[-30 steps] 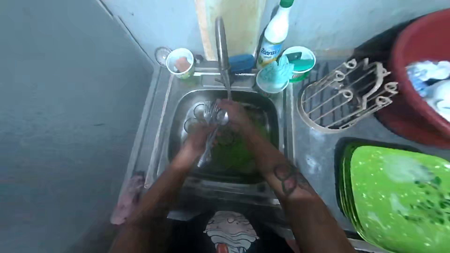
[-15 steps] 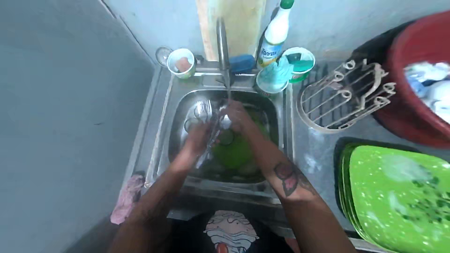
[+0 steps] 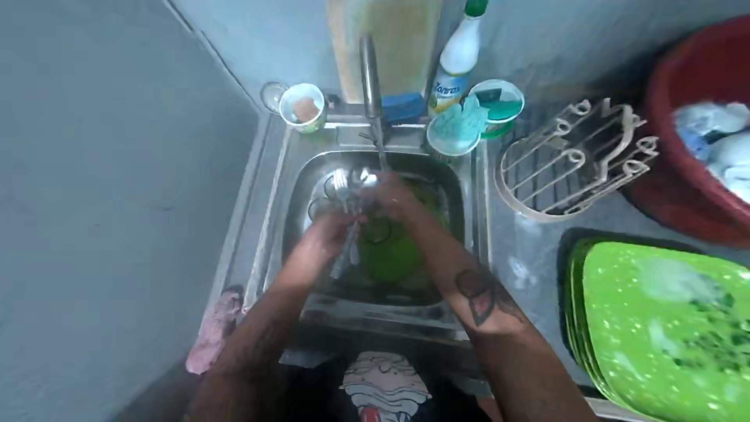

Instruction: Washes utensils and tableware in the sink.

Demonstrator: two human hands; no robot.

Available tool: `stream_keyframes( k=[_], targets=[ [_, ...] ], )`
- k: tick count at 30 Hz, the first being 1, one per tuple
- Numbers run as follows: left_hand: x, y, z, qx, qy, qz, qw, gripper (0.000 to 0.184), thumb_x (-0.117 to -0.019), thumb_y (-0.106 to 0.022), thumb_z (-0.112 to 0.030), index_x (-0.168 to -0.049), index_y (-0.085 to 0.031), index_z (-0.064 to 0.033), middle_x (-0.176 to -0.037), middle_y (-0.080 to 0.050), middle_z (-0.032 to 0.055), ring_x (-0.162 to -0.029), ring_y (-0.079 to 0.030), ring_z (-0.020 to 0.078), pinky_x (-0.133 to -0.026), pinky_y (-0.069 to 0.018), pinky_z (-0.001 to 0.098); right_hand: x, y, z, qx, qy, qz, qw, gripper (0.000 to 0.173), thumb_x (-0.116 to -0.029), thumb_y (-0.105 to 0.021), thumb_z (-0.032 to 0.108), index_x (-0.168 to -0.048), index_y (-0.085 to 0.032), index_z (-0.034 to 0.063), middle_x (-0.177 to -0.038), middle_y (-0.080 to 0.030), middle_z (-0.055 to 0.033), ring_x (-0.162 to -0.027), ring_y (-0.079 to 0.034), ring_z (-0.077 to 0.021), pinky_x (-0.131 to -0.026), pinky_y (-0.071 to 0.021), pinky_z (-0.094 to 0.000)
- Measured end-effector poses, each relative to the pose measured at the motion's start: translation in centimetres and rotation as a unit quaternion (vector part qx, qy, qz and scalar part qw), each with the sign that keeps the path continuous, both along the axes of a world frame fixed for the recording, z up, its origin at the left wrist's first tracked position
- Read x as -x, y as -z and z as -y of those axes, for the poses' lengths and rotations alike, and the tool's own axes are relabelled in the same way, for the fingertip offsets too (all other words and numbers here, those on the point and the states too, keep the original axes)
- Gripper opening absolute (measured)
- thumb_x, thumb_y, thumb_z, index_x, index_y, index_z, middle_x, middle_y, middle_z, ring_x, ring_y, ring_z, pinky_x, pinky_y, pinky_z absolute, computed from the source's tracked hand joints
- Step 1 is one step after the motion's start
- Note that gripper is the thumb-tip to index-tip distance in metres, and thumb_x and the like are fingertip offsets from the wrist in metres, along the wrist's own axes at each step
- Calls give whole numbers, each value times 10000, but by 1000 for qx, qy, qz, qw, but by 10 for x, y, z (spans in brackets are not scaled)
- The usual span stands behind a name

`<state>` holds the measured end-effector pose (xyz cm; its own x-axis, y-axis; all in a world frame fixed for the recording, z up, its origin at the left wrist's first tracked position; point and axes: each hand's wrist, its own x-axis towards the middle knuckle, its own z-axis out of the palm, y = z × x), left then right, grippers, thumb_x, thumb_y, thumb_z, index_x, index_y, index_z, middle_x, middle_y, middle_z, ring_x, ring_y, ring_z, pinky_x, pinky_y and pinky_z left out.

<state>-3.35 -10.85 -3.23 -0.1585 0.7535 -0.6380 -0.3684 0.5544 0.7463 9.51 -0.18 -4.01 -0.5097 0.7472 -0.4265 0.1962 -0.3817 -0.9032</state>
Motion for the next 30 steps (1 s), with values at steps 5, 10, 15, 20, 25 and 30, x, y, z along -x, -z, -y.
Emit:
stream_keyframes(
  k=[5,10,15,20,25,30],
  targets=[
    [4,1,-1,16,-8,-6,1000,220,-1057,-529,-241,-1219,-571,-98,-811,-625,34,-574,-558,101,-505,-492,254,2,0,2,-19,52,35,998,370,-1087,-510,262,-1277,-609,-40,-1020,-662,-158,-765,-614,-157,-720,-548,-330],
    [0,-7,-1,-10,-11,-17,1000,188,-1031,-518,-84,-1213,-556,-58,-894,-673,67,-614,-601,96,-523,-506,231,6,3,5,-39,113,33,992,370,-1090,-500,254,-1267,-597,-56,-1037,-661,-205,-766,-654,-222,-709,-580,-385],
    [2,-2,0,-22,-15,-31,999,160,-1015,-550,-61,-1174,-568,-75,-898,-680,80,-585,-598,99,-488,-496,221,7,-1,9,19,139,-8,990,337,-1077,-537,232,-1283,-597,-27,-1038,-657,-161,-778,-642,-170,-693,-573,-334],
    [2,2,0,-6,-34,-25,999,204,-1010,-558,-59,-1213,-540,-64,-865,-658,80,-574,-582,108,-479,-490,240,18,1,12,54,214,-64,973,397,-1108,-458,289,-1358,-573,4,-1223,-625,-194,-1026,-634,-255,-862,-558,-432],
    [1,-4,2,-17,-36,-41,998,173,-999,-556,-18,-1169,-568,-48,-847,-674,76,-562,-590,102,-475,-503,233,12,10,23,39,167,-76,982,347,-1037,-590,194,-1326,-583,1,-1164,-654,-202,-923,-687,-279,-769,-608,-446],
    [5,2,2,-16,-53,-28,998,202,-993,-578,-15,-1187,-546,-61,-916,-679,90,-608,-618,128,-493,-523,253,8,45,22,30,109,-115,987,529,-925,-725,186,-1403,-523,85,-1141,-679,-169,-889,-711,-272,-724,-628,-441]
  ],
)
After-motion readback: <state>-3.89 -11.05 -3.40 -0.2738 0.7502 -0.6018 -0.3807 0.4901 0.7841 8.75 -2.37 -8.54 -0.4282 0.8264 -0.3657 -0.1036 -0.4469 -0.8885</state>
